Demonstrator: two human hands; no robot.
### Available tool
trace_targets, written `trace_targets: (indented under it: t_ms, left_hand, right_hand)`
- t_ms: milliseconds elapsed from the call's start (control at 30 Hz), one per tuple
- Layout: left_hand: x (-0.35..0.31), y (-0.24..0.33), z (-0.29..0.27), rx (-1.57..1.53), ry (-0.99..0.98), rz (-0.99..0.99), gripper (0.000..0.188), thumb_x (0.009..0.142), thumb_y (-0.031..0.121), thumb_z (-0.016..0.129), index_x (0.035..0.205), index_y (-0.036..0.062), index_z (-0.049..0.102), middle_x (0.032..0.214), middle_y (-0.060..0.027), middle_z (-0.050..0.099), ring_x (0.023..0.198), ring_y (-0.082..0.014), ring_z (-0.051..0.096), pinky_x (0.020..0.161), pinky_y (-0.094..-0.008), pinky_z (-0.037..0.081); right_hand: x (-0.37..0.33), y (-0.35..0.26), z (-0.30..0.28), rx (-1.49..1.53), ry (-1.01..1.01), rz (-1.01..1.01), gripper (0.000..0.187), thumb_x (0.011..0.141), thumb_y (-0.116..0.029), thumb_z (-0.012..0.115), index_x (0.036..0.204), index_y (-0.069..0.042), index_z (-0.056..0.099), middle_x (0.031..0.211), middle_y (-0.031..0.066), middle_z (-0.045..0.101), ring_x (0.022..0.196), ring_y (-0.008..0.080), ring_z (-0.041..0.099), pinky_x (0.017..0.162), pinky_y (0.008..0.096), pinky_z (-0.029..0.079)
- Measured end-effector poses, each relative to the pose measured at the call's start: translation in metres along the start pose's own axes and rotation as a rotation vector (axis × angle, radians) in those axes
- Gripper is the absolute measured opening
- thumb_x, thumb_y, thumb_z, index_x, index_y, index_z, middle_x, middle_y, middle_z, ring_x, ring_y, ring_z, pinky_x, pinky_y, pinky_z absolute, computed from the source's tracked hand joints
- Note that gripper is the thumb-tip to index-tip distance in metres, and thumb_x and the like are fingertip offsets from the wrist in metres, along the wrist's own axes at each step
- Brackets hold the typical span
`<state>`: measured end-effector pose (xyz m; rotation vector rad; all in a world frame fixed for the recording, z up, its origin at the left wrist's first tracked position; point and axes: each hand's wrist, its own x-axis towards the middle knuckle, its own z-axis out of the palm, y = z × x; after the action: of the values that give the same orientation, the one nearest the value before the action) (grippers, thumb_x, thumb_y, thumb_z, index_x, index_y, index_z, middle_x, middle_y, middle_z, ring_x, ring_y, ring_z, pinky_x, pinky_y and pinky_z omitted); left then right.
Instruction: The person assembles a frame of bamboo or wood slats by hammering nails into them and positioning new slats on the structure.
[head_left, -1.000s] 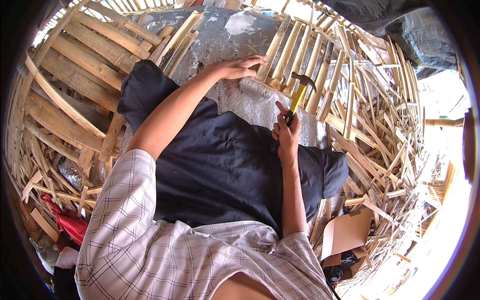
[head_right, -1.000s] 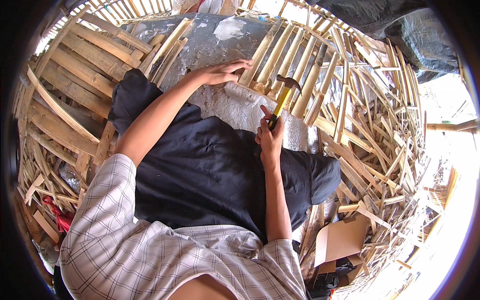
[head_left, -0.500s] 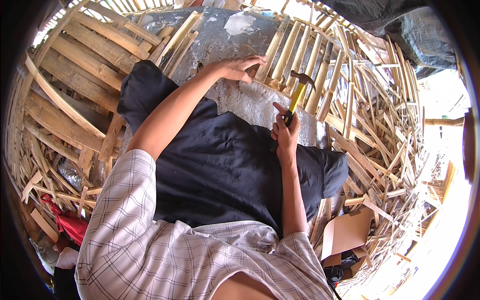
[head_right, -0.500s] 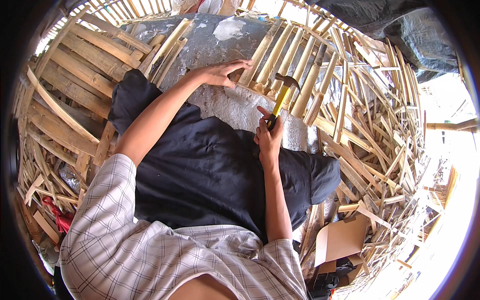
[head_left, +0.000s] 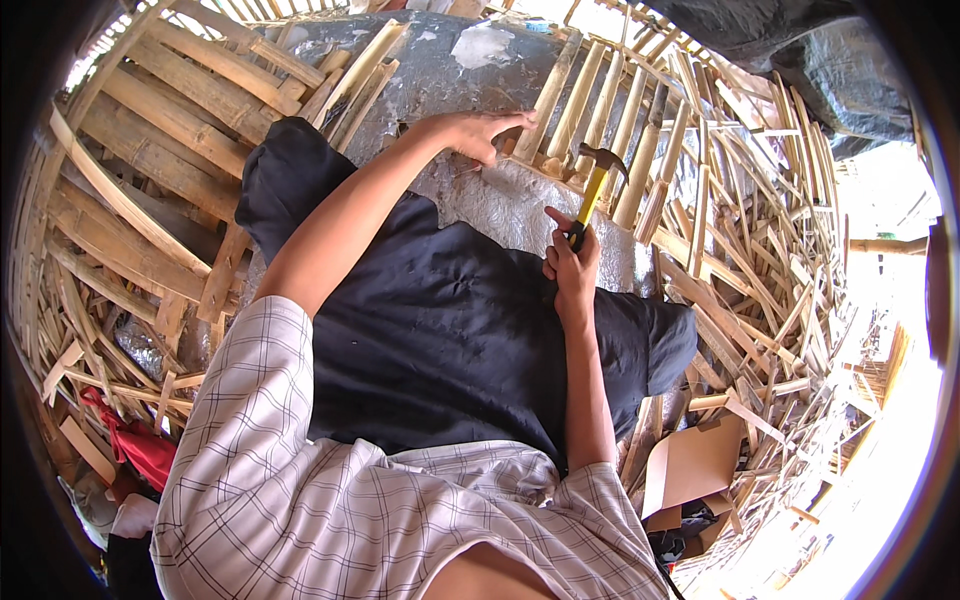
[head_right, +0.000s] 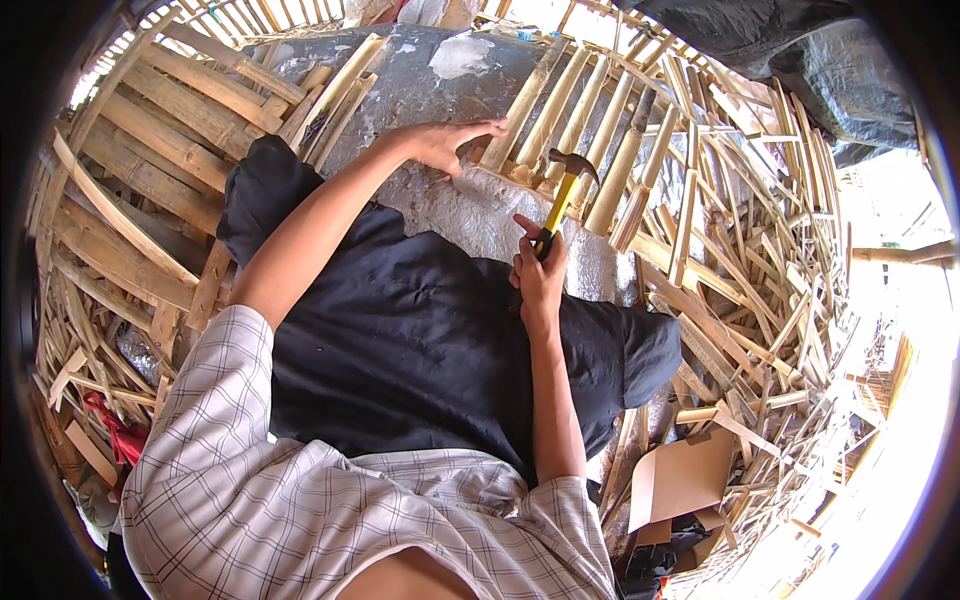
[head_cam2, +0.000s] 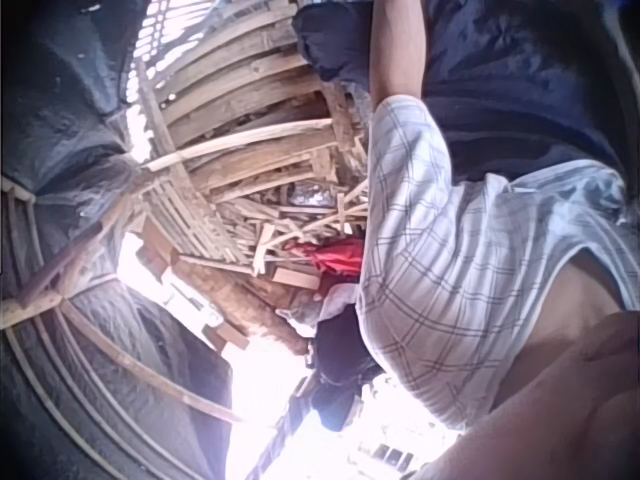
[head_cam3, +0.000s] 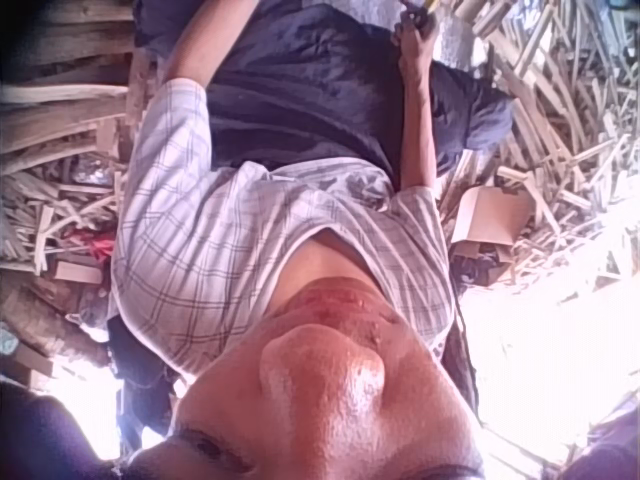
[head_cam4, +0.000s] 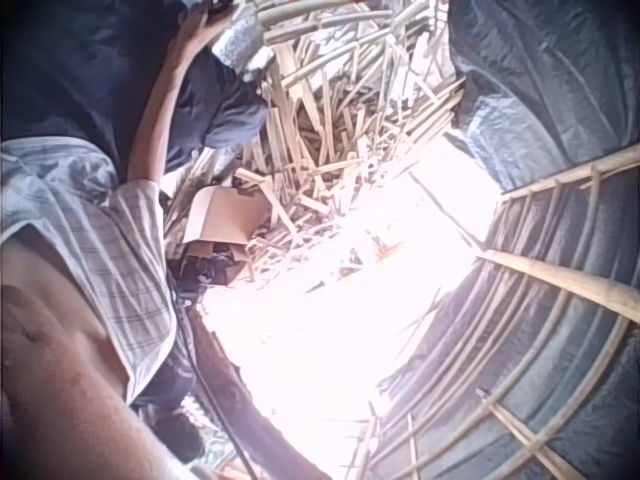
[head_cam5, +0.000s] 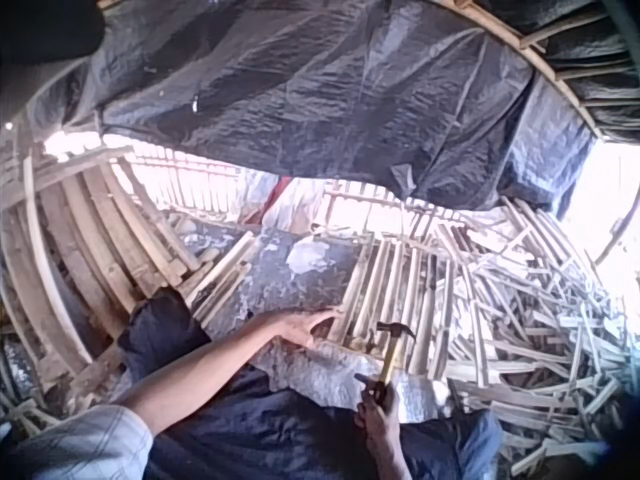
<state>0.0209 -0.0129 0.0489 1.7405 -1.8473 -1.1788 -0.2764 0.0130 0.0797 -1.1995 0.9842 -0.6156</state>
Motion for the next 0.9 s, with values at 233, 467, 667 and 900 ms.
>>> trace_targets:
  t_ms: [233, 467, 667, 900]
  left_hand:
    - [0.013, -0.022, 0.006, -0.049, -0.017, -0.038, 0.115, 0.068, -0.007, 0.073, 0.162, 0.03, 0.019, 0.172, 0.005, 0.009, 0.153, -0.025, 0.028, 0.112, -0.0421, 0.047]
    - [0.009, -0.008, -0.001, -0.06, -0.104, -0.111, 0.119, 0.067, -0.011, 0.069, 0.163, 0.0337, 0.015, 0.172, -0.0006, 0.013, 0.135, -0.0289, 0.054, 0.092, -0.0408, 0.056]
    - [0.006, -0.01, -0.005, 0.074, -0.084, -0.137, 0.123, 0.065, -0.015, 0.062, 0.163, 0.0393, 0.012, 0.171, -0.004, 0.017, 0.127, -0.0289, 0.06, 0.082, -0.0373, 0.057]
    - [0.005, -0.005, -0.009, 0.022, -0.092, -0.129, 0.109, 0.071, -0.005, 0.062, 0.162, 0.0353, 0.018, 0.172, -0.0028, 0.014, 0.142, -0.0278, 0.047, 0.098, -0.0404, 0.053]
  right_hand:
    - [0.0, -0.001, 0.004, 0.017, 0.0, 0.003, 0.021, 0.101, 0.0, 0.051, 0.117, -0.003, 0.064, 0.067, -0.0072, 0.039, 0.05, 0.0021, 0.033, 0.043, 0.0223, 0.03]
    - [0.0, 0.0, 0.0, 0.009, 0.015, 0.006, 0.022, 0.1, 0.002, 0.05, 0.118, -0.002, 0.063, 0.068, -0.0064, 0.041, 0.05, 0.0022, 0.034, 0.043, 0.0226, 0.031]
    - [0.0, 0.002, 0.002, 0.004, -0.021, 0.014, 0.026, 0.101, -0.001, 0.051, 0.124, 0.002, 0.062, 0.073, -0.0066, 0.04, 0.053, 0.0017, 0.033, 0.046, 0.0207, 0.031]
    - [-0.001, 0.002, 0.002, 0.018, -0.027, 0.011, 0.026, 0.101, -0.001, 0.051, 0.125, 0.001, 0.062, 0.072, -0.0069, 0.038, 0.052, 0.0016, 0.032, 0.046, 0.0211, 0.031]
